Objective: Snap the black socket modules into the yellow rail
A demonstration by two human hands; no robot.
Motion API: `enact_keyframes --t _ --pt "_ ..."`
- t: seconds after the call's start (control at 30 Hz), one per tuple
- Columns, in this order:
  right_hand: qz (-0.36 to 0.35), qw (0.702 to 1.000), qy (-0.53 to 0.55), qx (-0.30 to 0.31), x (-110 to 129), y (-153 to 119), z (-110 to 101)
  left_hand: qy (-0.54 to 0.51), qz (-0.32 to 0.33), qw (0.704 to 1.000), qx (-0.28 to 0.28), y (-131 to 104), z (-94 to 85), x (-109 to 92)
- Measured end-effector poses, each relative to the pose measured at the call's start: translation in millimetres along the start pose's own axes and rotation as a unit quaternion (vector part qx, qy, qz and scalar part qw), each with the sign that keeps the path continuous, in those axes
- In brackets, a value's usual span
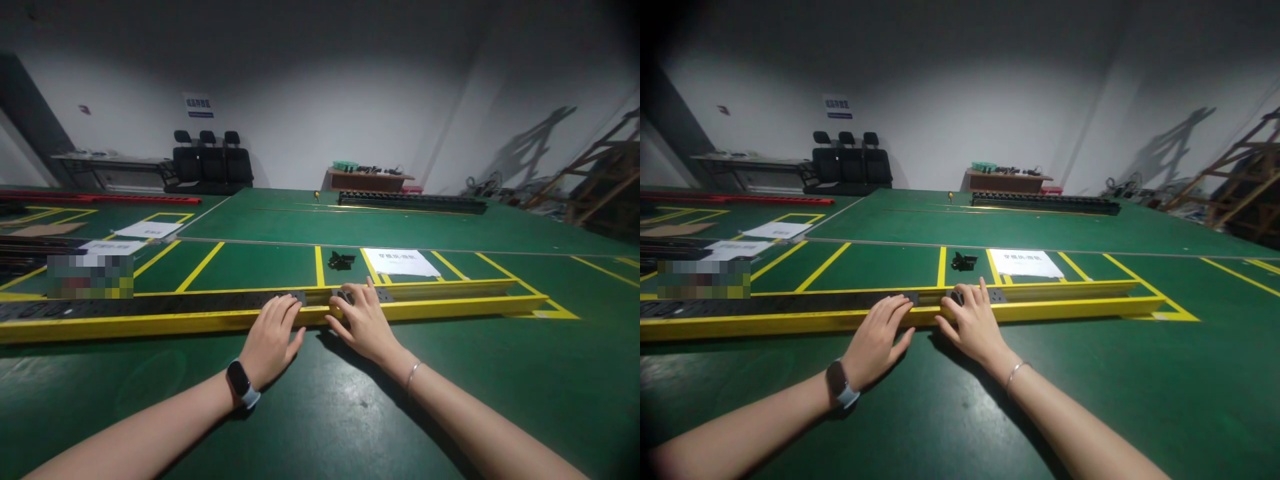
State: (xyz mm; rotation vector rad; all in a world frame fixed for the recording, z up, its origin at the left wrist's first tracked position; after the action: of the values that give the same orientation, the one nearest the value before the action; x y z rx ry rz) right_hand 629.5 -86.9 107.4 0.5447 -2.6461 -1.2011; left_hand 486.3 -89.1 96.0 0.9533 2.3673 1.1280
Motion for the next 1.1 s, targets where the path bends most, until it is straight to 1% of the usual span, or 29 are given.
enact_keyframes --t 0.23,0.3,0.37,0.43,0.5,0.63,0.73,0.8,0.87,0.93,1.1 --pt "0.008 0.999 -0.033 -0.022 -34 -4 -9 0.000 0.014 1.000 -0.003 0 -1.7 -2" --pt "0.006 0.999 -0.030 -0.027 -38 -5 -9 -0.005 0.009 1.000 -0.003 0 -2.3 -2" --pt "0.002 0.999 -0.021 -0.031 -37 -5 -9 -0.012 0.002 1.000 -0.003 1 -2.7 -1" --pt "0.001 0.999 -0.004 -0.034 -31 -4 -9 -0.026 -0.003 1.000 -0.003 2 -2.6 -2" --pt "-0.006 0.999 0.022 -0.030 -18 -2 -7 -0.044 -0.006 0.999 -0.001 3 -1.8 -2" --pt "-0.046 0.993 0.107 0.009 24 5 0 -0.050 0.008 0.999 0.009 2 -0.5 -6" --pt "-0.060 0.984 0.162 0.046 51 8 8 0.006 0.019 1.000 0.017 -3 -2.7 -9" --pt "-0.069 0.979 0.180 0.067 63 8 13 0.065 0.001 0.998 0.024 -7 -5.1 -7" --pt "-0.080 0.977 0.183 0.078 71 8 15 0.116 -0.022 0.992 0.038 -13 -6.3 -4" --pt "-0.087 0.977 0.175 0.081 75 8 16 0.144 -0.031 0.988 0.052 -17 -5.6 -3" --pt "-0.082 0.984 0.141 0.075 74 11 18 0.158 -0.024 0.985 0.063 -20 -0.5 -3"
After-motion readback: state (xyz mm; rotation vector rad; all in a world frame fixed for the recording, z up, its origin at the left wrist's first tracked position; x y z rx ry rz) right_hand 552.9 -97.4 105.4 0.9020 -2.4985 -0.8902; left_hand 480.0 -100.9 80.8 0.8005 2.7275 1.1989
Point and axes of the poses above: each hand's wrist, its own y-axis towards the middle knuckle, its own z-axis out of the palm, x = y × z, the point moved 9 cm from there along y, towards the middle knuckle, and after that the axes turned 14 degrees about -x, right-handed, at the moved point
